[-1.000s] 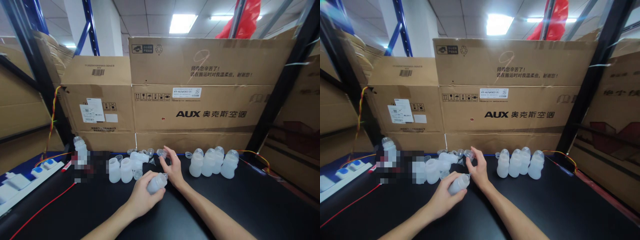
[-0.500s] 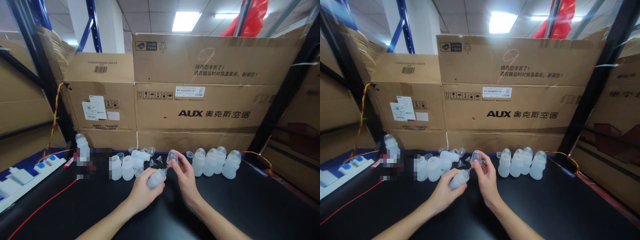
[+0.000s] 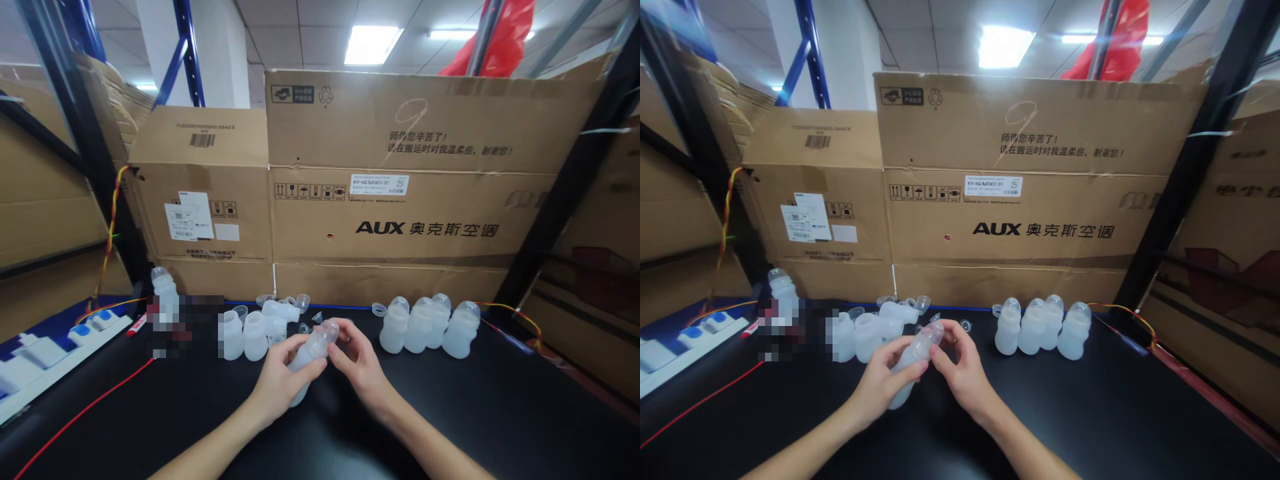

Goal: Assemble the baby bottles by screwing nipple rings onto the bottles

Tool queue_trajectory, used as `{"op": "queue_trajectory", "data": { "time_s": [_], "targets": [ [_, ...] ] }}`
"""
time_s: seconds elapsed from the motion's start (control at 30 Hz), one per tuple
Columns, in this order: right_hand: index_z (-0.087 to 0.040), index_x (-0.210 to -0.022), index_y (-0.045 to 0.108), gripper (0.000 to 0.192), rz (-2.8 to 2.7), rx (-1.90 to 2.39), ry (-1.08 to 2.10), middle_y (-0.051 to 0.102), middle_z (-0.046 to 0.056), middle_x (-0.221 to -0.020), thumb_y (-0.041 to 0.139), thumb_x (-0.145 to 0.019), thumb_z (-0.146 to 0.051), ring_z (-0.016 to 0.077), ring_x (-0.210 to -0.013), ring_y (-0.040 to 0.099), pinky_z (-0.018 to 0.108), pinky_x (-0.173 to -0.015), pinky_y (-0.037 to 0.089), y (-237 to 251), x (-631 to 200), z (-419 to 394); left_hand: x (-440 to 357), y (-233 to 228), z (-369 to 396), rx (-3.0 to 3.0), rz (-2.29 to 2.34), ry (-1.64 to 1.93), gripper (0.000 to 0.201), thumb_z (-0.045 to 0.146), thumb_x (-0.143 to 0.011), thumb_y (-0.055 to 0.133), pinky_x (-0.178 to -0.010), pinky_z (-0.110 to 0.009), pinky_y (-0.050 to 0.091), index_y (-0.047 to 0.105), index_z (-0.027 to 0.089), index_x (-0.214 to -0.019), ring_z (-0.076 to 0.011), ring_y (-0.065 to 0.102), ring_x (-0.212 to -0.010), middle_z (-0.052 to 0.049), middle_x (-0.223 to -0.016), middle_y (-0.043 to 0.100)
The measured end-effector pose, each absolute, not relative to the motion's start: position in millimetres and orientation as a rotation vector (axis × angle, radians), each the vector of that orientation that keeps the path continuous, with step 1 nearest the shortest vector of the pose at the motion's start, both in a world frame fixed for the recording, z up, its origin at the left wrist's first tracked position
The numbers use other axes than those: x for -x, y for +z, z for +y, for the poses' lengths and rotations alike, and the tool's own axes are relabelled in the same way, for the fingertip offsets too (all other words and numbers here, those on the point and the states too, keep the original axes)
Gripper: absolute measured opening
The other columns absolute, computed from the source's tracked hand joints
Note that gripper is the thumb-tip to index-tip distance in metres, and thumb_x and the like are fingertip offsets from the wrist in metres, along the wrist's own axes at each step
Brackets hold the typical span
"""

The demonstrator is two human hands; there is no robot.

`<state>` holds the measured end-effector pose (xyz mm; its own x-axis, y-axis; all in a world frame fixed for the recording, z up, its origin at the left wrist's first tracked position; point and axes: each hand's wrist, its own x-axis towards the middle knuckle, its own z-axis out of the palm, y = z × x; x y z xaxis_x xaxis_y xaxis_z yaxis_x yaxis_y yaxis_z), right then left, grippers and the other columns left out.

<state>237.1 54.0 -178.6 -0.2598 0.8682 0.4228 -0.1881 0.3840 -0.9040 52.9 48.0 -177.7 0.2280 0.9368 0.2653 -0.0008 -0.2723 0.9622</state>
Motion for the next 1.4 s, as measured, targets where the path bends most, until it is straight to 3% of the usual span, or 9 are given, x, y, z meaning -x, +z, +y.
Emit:
{"op": "queue_trajectory", "data": {
  "time_s": [0.13, 0.3, 0.5, 0.77, 0.93, 1.1, 1.27, 1.4],
  "targets": [
    [-0.022, -0.126, 0.058, 0.046, -1.585, 0.526, 1.325, 0.066, 0.011, -0.130, 0.076, -0.093, -0.049, 0.0191, -0.107, 0.066, 0.032, -0.092, 0.054, -168.5, -246.7, 54.5, -47.9, -171.4, 45.5, -1.360, 0.758, 1.018, 0.043, 0.049, -0.075, 0.083, -0.050, -0.021, 0.047, 0.077, 0.010, -0.090, -0.0131, 0.062, -0.052, -0.002, -0.066, 0.066],
    [-0.021, -0.127, 0.057, 0.052, -1.599, 0.349, 1.569, 0.062, 0.013, -0.132, 0.078, -0.091, -0.053, 0.0097, -0.071, 0.065, 0.026, -0.070, 0.053, -160.2, -247.8, 49.6, -47.6, -188.2, 42.6, -0.950, 0.476, 0.774, 0.055, 0.058, -0.074, 0.076, -0.038, -0.023, 0.048, 0.077, 0.005, -0.085, -0.0148, 0.062, -0.040, -0.011, -0.071, 0.073],
    [-0.019, -0.124, 0.060, 0.052, -1.587, 0.254, 1.688, 0.064, 0.012, -0.127, 0.082, -0.088, -0.050, 0.0079, -0.078, 0.059, 0.021, -0.071, 0.050, -150.6, -244.0, 36.4, -48.0, -207.0, 35.5, -0.653, 0.098, 0.486, 0.055, 0.057, -0.081, 0.068, -0.041, -0.026, 0.054, 0.077, 0.007, -0.104, -0.0159, 0.065, -0.044, -0.012, -0.082, 0.077],
    [-0.030, -0.150, 0.044, 0.056, -1.729, 0.328, 1.497, 0.058, 0.013, -0.138, 0.065, -0.102, -0.049, 0.0088, -0.071, 0.065, 0.027, -0.070, 0.054, -155.9, -251.8, 32.7, -59.7, -197.8, 27.2, -0.807, 0.187, 0.798, 0.049, 0.051, -0.082, 0.071, -0.039, -0.027, 0.056, 0.077, 0.004, -0.096, -0.0193, 0.068, -0.043, -0.016, -0.076, 0.077],
    [-0.026, -0.139, 0.050, 0.046, -1.816, 0.499, 1.280, 0.060, 0.006, -0.119, 0.061, -0.102, -0.053, 0.0096, -0.074, 0.061, 0.028, -0.076, 0.054, -154.0, -251.5, 29.6, -52.9, -185.9, 34.9, -1.036, 0.365, 0.911, 0.047, 0.050, -0.074, 0.081, -0.038, -0.022, 0.050, 0.078, 0.004, -0.085, -0.0195, 0.068, -0.044, -0.017, -0.072, 0.075],
    [-0.023, -0.133, 0.055, 0.041, -1.969, 0.740, 0.808, 0.060, 0.009, -0.124, 0.060, -0.101, -0.049, 0.0225, -0.108, 0.060, 0.036, -0.101, 0.049, -155.7, -257.5, 35.0, -46.4, -176.8, 42.2, -1.275, 0.591, 0.915, 0.048, 0.053, -0.075, 0.082, -0.042, -0.017, 0.047, 0.078, 0.006, -0.085, -0.0149, 0.064, -0.044, -0.009, -0.058, 0.069],
    [-0.021, -0.125, 0.060, 0.036, -2.110, 0.812, 0.633, 0.067, 0.009, -0.114, 0.062, -0.099, -0.046, 0.0223, -0.099, 0.061, 0.035, -0.093, 0.048, -146.1, -271.4, 39.6, -48.6, -177.6, 42.3, -1.294, 0.665, 0.880, 0.047, 0.053, -0.073, 0.083, -0.042, -0.015, 0.047, 0.078, 0.007, -0.085, -0.0132, 0.065, -0.046, -0.009, -0.064, 0.071],
    [-0.019, -0.096, 0.062, 0.028, -2.296, 0.875, 0.514, 0.066, 0.004, -0.088, 0.063, -0.097, -0.047, 0.0172, -0.080, 0.056, 0.028, -0.076, 0.042, -138.9, -271.0, 37.2, -42.6, -183.8, 50.1, -1.116, 0.517, 0.563, 0.050, 0.051, -0.071, 0.081, -0.039, -0.022, 0.053, 0.079, 0.006, -0.092, -0.0162, 0.066, -0.045, -0.016, -0.078, 0.077]
  ]
}}
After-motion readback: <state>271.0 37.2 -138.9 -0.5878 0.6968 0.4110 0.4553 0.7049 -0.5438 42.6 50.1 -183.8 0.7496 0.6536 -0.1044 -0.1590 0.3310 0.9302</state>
